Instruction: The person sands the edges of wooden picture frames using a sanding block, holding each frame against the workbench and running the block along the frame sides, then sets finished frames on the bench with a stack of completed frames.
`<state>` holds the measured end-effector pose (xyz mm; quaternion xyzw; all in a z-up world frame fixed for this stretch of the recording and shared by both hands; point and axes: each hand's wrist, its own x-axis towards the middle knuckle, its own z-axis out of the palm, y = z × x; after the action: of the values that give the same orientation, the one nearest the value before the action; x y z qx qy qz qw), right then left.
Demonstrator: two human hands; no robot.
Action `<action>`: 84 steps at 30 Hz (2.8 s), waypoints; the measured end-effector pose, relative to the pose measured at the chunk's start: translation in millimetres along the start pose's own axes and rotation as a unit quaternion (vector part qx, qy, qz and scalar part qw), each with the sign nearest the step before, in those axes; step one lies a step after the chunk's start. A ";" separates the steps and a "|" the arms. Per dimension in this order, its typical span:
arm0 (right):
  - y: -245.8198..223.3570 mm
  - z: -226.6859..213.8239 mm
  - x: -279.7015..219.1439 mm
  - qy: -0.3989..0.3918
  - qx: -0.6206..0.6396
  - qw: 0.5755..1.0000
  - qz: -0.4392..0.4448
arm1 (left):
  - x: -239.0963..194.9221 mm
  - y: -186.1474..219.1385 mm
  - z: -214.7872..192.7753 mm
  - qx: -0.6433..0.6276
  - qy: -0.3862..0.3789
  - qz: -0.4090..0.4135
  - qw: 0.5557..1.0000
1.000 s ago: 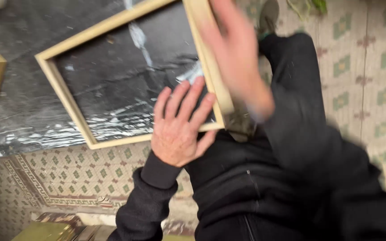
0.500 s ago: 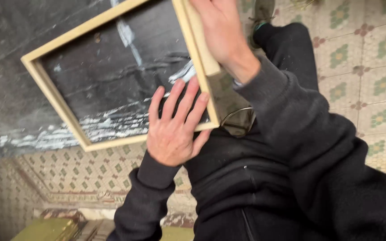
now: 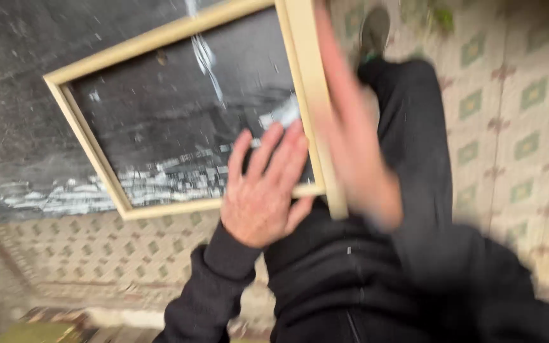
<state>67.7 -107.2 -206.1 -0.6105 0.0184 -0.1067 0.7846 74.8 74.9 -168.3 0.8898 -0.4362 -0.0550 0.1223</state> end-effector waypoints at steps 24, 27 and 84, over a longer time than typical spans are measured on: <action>-22.0 7.0 27.2 0.029 -0.263 0.964 0.025 | 4.9 1.4 10.4 -0.021 0.087 0.017 0.996; -10.4 -1.8 -94.3 0.024 -0.090 0.992 0.089 | 9.1 -1.6 13.1 -0.045 0.100 0.014 0.994; 0.6 -5.5 38.4 -0.050 -0.003 0.998 -0.045 | 7.0 -0.7 -1.4 -0.010 0.020 0.010 1.000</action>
<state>104.5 -119.6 -204.3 -0.6176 -0.0485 -0.1114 0.7770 79.9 70.0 -167.1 0.8850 -0.4420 -0.0403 0.1403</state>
